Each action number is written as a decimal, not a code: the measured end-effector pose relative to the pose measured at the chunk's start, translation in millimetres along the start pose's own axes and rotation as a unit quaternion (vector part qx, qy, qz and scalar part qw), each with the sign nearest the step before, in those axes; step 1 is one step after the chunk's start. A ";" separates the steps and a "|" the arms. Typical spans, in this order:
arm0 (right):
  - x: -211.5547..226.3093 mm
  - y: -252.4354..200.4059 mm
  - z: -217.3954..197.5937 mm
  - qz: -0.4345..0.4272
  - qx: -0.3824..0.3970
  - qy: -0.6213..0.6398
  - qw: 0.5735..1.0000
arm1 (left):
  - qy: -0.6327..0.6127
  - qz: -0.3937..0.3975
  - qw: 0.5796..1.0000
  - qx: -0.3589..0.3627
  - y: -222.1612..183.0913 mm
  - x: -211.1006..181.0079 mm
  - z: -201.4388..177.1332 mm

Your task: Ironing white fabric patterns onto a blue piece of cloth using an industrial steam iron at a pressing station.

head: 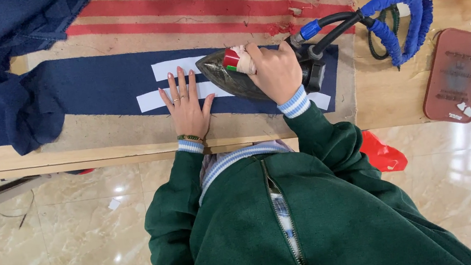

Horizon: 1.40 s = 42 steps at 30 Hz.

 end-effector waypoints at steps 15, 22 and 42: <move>-0.7 0.7 -0.3 -0.003 0.003 -0.002 1.000 | -0.010 0.009 1.000 -0.014 -0.3 0.0 0.0; -3.2 -3.0 8.1 0.003 0.013 0.011 1.000 | -0.016 0.020 0.999 -0.019 -0.9 1.4 1.8; -1.5 -4.8 7.0 -0.007 -0.037 -0.015 0.999 | -0.044 0.016 0.998 -0.038 -4.5 4.1 -1.2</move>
Point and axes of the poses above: each hand's wrist, its own y-axis towards the middle knuckle, its own z-axis out of the palm, x = y × z, the point moved 10 cm from there along y, towards the middle knuckle, and after that the axes turned 9 degrees about -y, right-handed, at the moved point
